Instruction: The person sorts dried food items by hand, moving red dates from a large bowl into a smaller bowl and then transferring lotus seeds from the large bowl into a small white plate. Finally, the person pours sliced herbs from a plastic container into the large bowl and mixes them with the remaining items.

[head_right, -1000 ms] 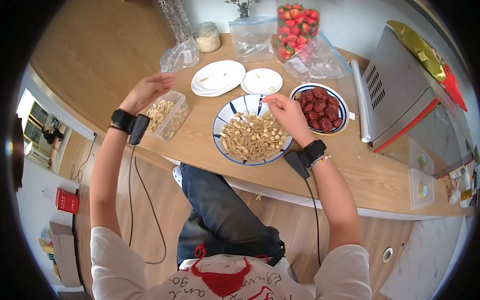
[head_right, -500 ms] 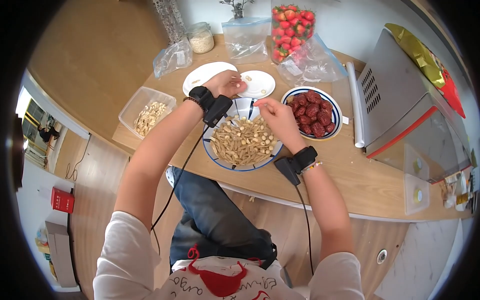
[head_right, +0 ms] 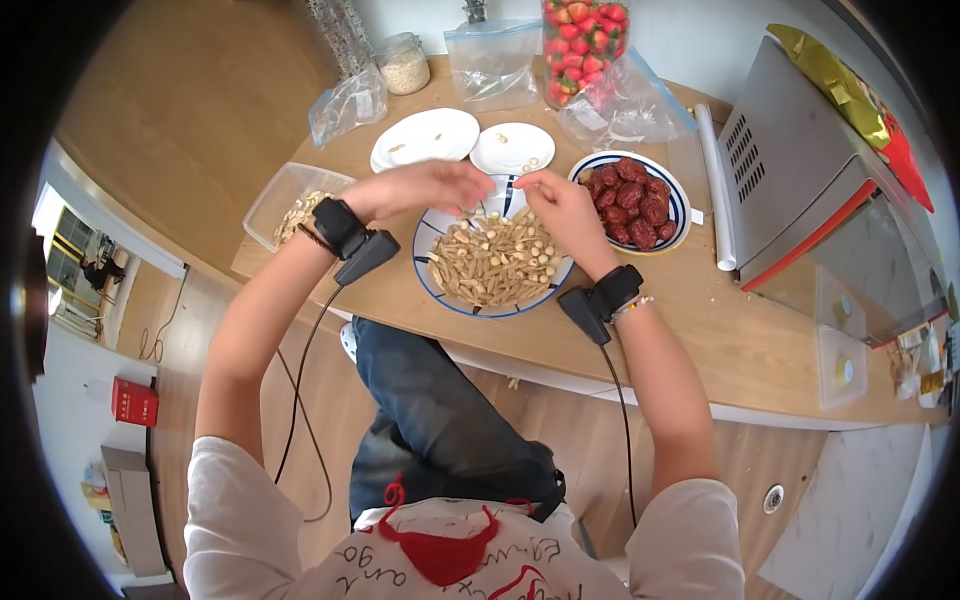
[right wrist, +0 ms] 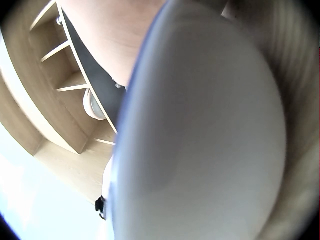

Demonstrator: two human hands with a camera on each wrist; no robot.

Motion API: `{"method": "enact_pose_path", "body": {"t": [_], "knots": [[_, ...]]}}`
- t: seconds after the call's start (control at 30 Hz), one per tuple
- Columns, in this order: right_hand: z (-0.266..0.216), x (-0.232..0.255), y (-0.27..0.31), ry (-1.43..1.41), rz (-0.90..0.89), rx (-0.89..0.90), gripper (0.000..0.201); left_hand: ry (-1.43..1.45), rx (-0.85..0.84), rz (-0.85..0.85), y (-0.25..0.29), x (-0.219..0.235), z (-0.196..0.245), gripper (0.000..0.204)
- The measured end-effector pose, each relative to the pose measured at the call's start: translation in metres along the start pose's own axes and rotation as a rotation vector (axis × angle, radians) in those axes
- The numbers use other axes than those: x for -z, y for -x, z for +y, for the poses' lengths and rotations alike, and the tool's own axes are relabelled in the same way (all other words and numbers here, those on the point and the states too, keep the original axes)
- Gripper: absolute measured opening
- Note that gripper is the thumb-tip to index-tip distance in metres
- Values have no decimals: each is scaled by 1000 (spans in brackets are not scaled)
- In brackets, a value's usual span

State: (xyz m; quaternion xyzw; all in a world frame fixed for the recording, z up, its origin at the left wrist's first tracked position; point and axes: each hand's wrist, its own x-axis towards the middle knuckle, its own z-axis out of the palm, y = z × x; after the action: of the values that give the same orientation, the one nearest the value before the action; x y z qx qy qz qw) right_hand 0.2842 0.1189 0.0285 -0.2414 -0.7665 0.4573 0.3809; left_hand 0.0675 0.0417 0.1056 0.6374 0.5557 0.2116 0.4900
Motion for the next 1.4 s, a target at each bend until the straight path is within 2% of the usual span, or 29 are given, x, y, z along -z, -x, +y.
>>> {"method": "enact_pose_path", "body": {"t": [0.03,0.07,0.17,0.2,0.3,0.4,0.5,0.6,0.7,0.8,0.9,0.93,1.03,1.13,1.33,1.4], "knots": [[0,1,-1,-8,1,-2,14,-244,-35,-74,1,-6,-1,45],[0,1,-2,8,2,10,14,-387,19,-126,-2,-13,-1,55],[-4,4,0,14,-16,-14,14,-539,-107,-155,-5,-31,-1,62],[-3,4,0,5,-15,-9,14,-528,-77,-192,-4,-35,1,66],[-2,3,-1,-5,-9,4,14,-601,-74,-145,-5,-52,4,64],[-5,2,-1,6,-4,10,14,-542,-82,-109,-12,-57,0,57],[-6,1,0,-22,3,4,14,-591,-106,-39,-23,-58,-4,39],[1,1,-2,-46,6,2,14,-532,-254,-57,-38,-51,-12,22],[5,2,-2,-31,4,14,14,-488,-175,23,-30,-48,-5,14],[4,2,-1,-28,-5,2,14,-144,-4,-6,-28,-36,-12,15],[0,2,-1,-34,-9,-17,14,53,10,32,-20,-22,-14,15],[0,2,-1,-36,-13,-18,14,2,-29,111,-21,-21,-16,19],[2,1,0,-61,-13,-35,15,88,-23,202,-20,-16,-15,21],[-1,1,0,-68,-19,-38,16,97,25,158,-23,-13,-17,24],[-2,3,0,-60,-41,-56,16,11,33,213,-31,-23,-16,30],[-1,3,-1,-61,-46,-56,16,-354,-64,303,-31,-29,-8,32]]}}
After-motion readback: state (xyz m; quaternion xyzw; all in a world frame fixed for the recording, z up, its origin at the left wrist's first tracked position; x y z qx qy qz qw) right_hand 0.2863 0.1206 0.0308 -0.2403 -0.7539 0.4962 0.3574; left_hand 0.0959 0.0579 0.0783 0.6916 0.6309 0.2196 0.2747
